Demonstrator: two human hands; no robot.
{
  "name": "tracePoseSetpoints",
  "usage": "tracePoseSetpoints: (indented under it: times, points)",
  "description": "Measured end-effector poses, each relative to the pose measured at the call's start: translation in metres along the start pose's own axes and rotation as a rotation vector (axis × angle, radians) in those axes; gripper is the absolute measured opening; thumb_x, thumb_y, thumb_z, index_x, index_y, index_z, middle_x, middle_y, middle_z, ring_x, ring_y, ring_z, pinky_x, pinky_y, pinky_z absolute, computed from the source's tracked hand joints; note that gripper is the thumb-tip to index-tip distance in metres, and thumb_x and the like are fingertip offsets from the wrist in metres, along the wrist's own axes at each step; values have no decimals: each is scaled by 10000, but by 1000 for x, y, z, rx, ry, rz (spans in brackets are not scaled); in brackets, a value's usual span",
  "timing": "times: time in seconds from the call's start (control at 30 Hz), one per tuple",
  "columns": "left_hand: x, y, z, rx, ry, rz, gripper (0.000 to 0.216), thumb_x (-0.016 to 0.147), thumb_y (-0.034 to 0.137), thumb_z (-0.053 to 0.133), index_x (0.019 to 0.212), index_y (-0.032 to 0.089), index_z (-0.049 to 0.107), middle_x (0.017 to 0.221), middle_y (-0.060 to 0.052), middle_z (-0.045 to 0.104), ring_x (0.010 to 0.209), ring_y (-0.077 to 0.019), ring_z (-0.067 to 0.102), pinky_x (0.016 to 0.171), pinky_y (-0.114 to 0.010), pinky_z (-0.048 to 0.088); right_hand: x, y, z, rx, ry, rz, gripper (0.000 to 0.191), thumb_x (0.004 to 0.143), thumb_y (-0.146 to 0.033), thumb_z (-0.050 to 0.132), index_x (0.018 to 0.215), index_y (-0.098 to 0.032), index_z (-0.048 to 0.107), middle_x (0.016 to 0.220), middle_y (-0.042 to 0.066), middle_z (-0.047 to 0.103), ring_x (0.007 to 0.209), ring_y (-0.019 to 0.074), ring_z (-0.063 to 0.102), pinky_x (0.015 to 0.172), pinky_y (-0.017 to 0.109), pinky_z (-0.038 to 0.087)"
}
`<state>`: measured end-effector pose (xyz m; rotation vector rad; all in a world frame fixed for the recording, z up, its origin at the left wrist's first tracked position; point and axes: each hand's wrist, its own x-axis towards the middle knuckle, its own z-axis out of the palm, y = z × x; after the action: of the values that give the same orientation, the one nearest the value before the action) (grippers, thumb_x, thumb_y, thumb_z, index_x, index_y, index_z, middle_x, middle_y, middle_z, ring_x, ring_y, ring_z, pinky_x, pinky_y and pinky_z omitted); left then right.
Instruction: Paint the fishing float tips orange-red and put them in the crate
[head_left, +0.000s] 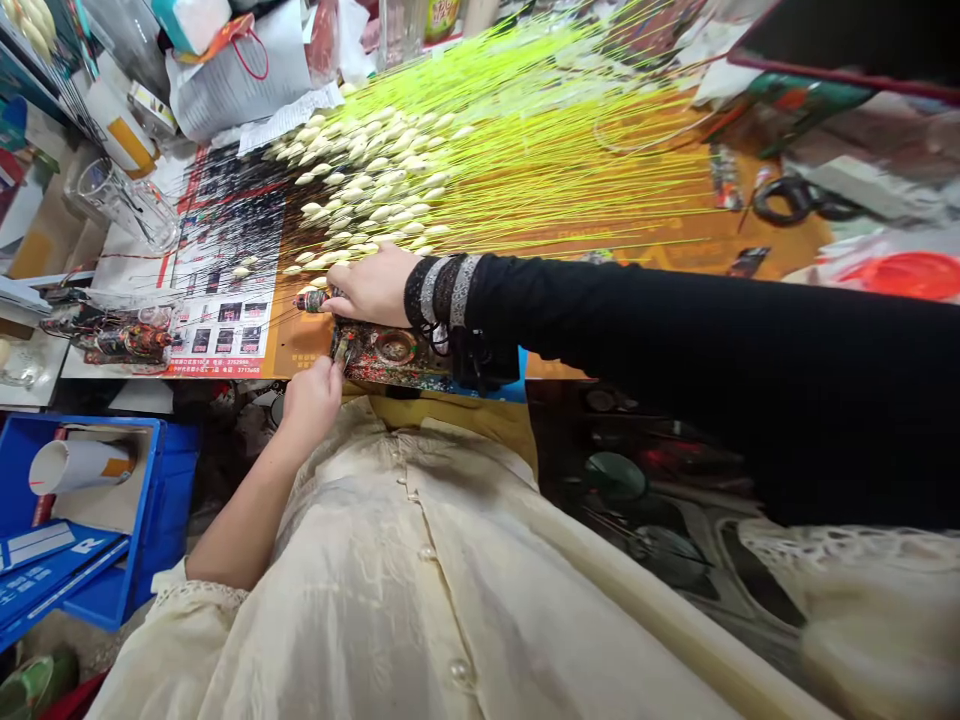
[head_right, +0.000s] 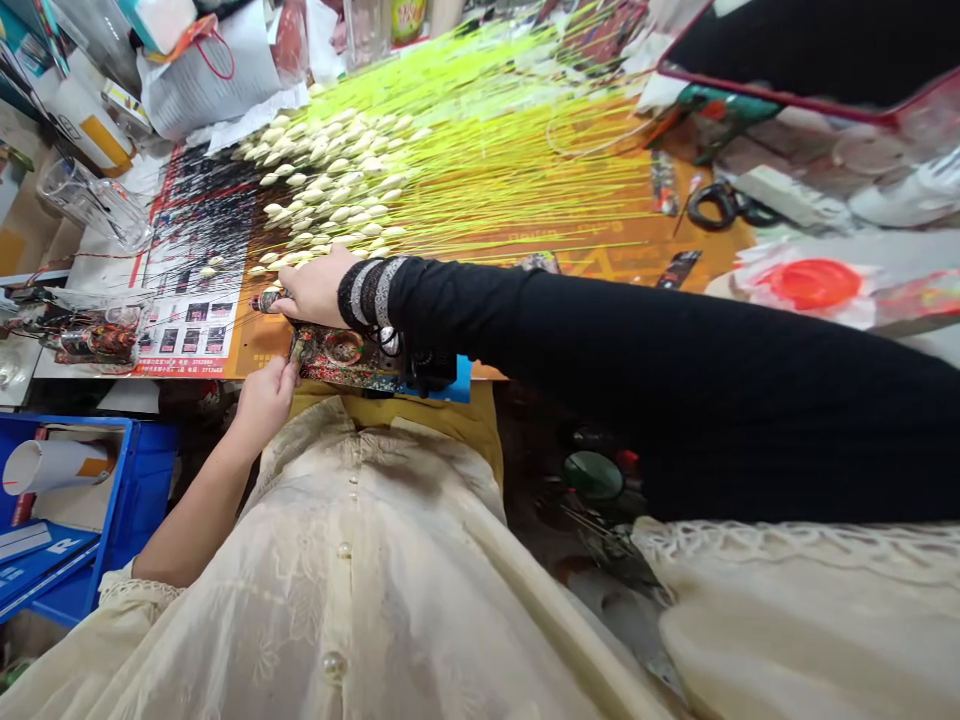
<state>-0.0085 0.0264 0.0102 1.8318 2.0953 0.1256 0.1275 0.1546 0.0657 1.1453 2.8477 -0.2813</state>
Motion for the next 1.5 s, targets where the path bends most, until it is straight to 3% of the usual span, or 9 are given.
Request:
tracePoseSetpoints:
  times: [0.13, 0.4, 0.47, 0.67, 1.07, 1.5]
  points:
    - [-4, -1, -2, -20, -20, 14, 308, 993, 336, 341, 851, 200, 577, 774, -60, 681, 749, -202, 643, 677, -280, 386, 0, 0, 0, -5, -6, -2, 475, 999, -504, 299, 1218, -133, 500, 1108, 158, 687, 1004, 302, 628, 889, 415, 316]
    - [-26, -21, -13, -274, -134, 141, 348, 965, 385, 388, 728, 210, 574, 636, 27, 609, 604, -114, 563, 621, -222, 373, -1, 1, -1, 0, -25, -9, 487, 997, -508, 280, 1229, -138, 497, 1107, 149, 681, 1021, 316, 622, 884, 405, 306]
    - [-26, -25, -15, -287, -102, 157, 364, 963, 411, 385, 728, 210, 578, 626, 28, 599, 595, -108, 555, 612, -220, 369, -2, 1, -1, -1, -23, -11, 489, 996, -504, 285, 1229, -131, 500, 1099, 159, 683, 1019, 319, 625, 876, 404, 309]
    - [-10, -24, -9, -299, 73, 106, 377, 969, 439, 341, 771, 211, 567, 649, 7, 599, 603, -127, 558, 610, -240, 362, 0, 4, 3, 16, 5, -28, 487, 985, -517, 298, 1204, -140, 514, 1091, 157, 689, 974, 307, 632, 862, 394, 315]
    - [-1, -8, 6, -179, 73, 13, 304, 986, 352, 344, 800, 212, 540, 762, -47, 672, 702, -171, 619, 673, -266, 388, -1, 2, 1, 9, -3, -20, 491, 996, -509, 288, 1214, -128, 507, 1088, 160, 688, 994, 328, 640, 864, 420, 344]
    - [-16, -6, 6, -329, 25, -26, 370, 994, 421, 299, 763, 220, 507, 700, -20, 665, 626, -144, 614, 594, -247, 379, -2, 1, 3, -13, 20, -17, 472, 994, -498, 291, 1192, -133, 516, 1081, 155, 691, 989, 315, 634, 845, 399, 300]
